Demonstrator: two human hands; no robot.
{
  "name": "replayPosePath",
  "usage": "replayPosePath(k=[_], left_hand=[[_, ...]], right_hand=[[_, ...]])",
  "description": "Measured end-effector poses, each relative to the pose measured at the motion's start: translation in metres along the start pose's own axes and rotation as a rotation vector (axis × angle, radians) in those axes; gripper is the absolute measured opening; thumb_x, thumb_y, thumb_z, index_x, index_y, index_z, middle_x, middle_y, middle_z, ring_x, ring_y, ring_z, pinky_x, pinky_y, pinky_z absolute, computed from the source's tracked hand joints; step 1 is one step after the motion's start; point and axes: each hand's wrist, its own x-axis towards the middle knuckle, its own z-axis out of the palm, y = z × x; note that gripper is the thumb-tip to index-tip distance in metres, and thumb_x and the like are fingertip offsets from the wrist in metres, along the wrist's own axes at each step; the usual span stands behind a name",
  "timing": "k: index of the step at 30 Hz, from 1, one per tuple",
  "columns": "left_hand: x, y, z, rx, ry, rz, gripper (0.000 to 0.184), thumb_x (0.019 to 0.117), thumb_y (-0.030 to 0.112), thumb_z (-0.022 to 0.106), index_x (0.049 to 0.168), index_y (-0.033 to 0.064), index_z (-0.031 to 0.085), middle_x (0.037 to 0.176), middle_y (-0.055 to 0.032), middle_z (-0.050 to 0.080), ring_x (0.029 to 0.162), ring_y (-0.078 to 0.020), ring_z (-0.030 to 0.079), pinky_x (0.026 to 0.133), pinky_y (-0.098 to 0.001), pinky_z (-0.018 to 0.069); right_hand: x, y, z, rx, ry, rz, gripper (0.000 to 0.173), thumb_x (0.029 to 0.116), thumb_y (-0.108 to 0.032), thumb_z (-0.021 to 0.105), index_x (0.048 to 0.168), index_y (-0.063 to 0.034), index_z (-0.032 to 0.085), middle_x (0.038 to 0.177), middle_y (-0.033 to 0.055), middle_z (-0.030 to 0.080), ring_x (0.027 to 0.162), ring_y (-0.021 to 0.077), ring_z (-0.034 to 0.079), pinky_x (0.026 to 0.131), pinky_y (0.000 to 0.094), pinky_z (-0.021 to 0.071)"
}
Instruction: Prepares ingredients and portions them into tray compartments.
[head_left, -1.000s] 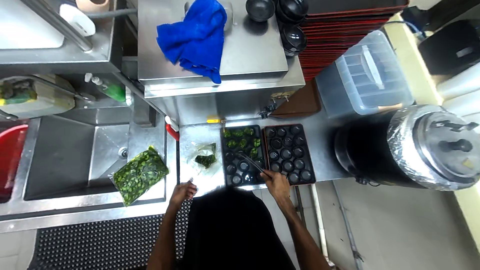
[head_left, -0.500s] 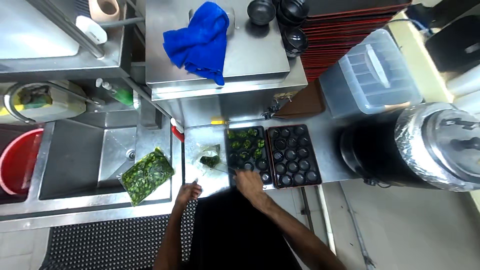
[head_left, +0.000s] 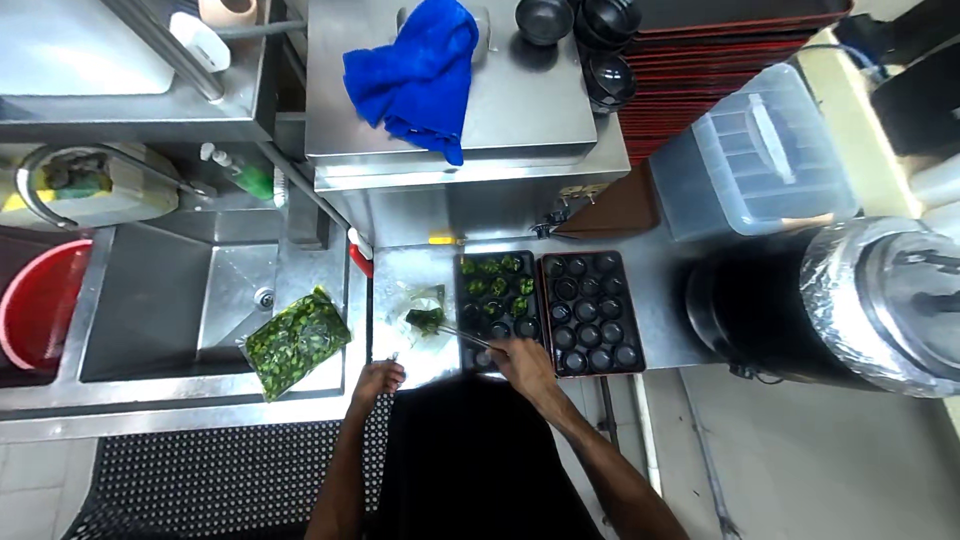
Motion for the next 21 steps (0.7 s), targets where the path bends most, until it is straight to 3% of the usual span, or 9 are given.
replayPosePath(k=[5,12,21], left_hand=[[0.000,0.001,-0.001,0.007,-0.018,0.015,0.045,0.1112,0.030,0.042,0.102,-0.0029,0.072,0.079,-0.0120,0.074,0.057,-0.0172,0.068,0.053,-0.0308,0.0569],[-0.001,0.004,-0.002,0.022,-0.027,-0.017,0.044,0.1117,0.027,0.040,0.102,-0.0028,0.071,0.079,-0.0117,0.074,0.058,-0.0168,0.068,0.053,-0.0302,0.0569],[0.000,0.002,0.000,-0.010,-0.004,-0.018,0.041,0.1109,0.024,0.042,0.101,-0.0034,0.071,0.078,-0.0121,0.074,0.057,-0.0168,0.068,0.053,-0.0300,0.0568]], right_hand=[[-0.023,0.047,-0.007,0.266,0.151,0.020,0.026,0.1003,-0.040,0.063,0.116,-0.0276,0.080,0.103,-0.0006,0.079,0.096,0.0194,0.074,0.088,0.0530,0.0573],[-0.006,0.087,-0.008,0.086,0.156,0.355,0.028,0.1003,-0.039,0.062,0.120,-0.0264,0.078,0.108,0.0086,0.078,0.102,0.0332,0.072,0.088,0.0604,0.0544],[-0.005,0.084,-0.011,0.034,0.168,0.364,0.033,0.1007,-0.043,0.060,0.125,-0.0268,0.075,0.111,0.0091,0.077,0.104,0.0333,0.072,0.088,0.0595,0.0547]])
